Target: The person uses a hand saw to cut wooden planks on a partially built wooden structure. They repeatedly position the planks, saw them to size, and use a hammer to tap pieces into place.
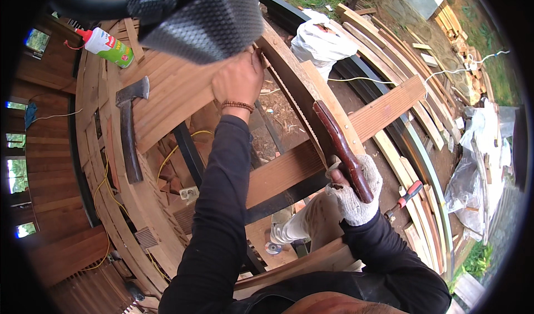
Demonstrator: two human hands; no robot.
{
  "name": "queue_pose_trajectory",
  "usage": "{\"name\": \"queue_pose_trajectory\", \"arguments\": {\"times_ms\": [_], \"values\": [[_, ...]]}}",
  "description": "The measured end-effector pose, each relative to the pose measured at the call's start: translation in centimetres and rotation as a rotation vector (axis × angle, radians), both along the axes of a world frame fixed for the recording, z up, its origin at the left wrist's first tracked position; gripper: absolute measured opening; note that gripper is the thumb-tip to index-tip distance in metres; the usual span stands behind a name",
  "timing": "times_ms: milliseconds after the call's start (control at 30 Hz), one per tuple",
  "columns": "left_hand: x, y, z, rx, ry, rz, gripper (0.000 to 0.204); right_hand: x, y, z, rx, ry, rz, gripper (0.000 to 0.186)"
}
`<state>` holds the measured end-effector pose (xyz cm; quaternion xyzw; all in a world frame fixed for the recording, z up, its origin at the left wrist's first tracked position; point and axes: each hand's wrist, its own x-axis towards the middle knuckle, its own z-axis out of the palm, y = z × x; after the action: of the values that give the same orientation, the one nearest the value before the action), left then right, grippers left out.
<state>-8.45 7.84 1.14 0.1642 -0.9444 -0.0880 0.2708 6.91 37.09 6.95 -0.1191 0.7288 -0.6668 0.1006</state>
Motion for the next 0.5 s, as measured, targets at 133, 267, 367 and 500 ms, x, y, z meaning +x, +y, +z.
{"name": "queue_pose_trajectory", "arguments": {"times_ms": [133, 267, 367, 500], "values": [[0.1, 0.1, 0.1, 0.034, 0.005, -0.006, 0.04, -0.4, 0.3, 0.2, 0.151, 0.1, 0.007, 0.042], [0.1, 0.3, -0.1, 0.033, -0.013, 0.009, 0.041, 0.3, -0.9, 1.1, -0.073, -0.157, -0.141, 0.035], [0.0, 0.0, -0.5, 0.019, 0.007, 0.012, 0.042, 0.1, -0.5, 0.9, 0.112, -0.076, -0.142, 0.03], [-0.1, 0.0, -0.6, 0.025, 0.035, 0.013, 0.042, 0.4, 0.2, 1.8, 0.269, 0.007, -0.128, 0.027]]}}
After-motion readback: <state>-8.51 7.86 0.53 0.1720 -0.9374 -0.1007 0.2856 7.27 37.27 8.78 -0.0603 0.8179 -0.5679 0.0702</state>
